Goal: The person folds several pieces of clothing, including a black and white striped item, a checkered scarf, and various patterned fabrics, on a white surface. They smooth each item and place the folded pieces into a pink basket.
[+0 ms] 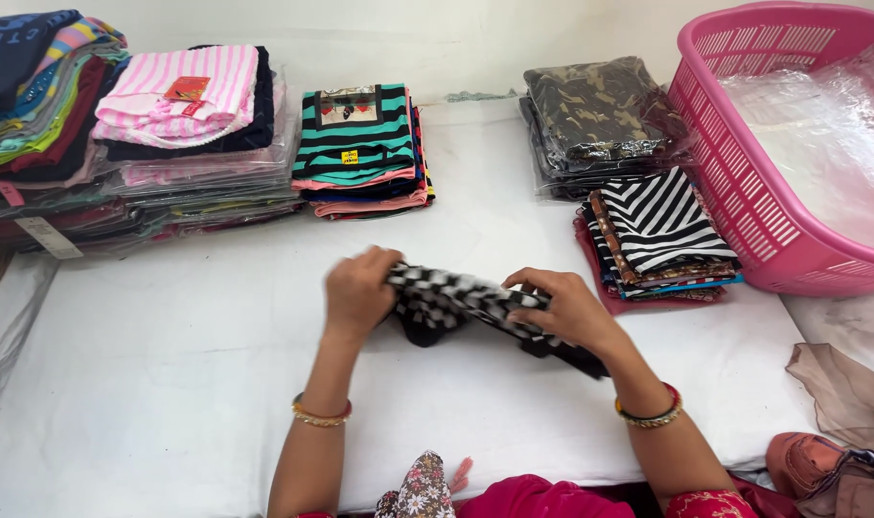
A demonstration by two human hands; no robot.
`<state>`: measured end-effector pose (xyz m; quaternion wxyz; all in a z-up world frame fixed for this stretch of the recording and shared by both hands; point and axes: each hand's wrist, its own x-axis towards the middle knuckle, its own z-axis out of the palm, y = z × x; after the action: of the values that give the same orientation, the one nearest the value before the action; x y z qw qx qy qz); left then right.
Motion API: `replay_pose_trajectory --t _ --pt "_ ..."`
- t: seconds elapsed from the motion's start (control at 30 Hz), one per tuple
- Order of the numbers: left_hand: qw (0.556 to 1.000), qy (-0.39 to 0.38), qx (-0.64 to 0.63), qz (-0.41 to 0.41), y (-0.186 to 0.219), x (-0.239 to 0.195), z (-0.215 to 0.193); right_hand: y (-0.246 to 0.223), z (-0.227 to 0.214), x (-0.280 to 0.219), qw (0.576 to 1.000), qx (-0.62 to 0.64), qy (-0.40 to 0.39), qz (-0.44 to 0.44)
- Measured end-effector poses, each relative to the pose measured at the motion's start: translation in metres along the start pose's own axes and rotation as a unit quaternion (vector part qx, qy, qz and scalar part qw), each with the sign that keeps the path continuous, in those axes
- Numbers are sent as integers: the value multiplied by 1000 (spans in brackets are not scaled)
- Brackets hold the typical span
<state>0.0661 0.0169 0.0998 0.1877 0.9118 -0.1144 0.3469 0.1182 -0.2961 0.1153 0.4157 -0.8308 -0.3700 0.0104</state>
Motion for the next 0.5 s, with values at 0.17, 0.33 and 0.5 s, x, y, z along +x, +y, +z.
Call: replay_pose_trajectory --t 0.17,0.33,0.5 --pt "992 55 106 -51 -28 -4 -38 3 -27 -10 986 -160 38 38" --pt "977 82 169 -97 -53 -14 -76 3 -52 -8 966 -195 169 22" --pt "969 128 175 -115 -94 -3 -102 20 -75 31 956 -181 229 -23"
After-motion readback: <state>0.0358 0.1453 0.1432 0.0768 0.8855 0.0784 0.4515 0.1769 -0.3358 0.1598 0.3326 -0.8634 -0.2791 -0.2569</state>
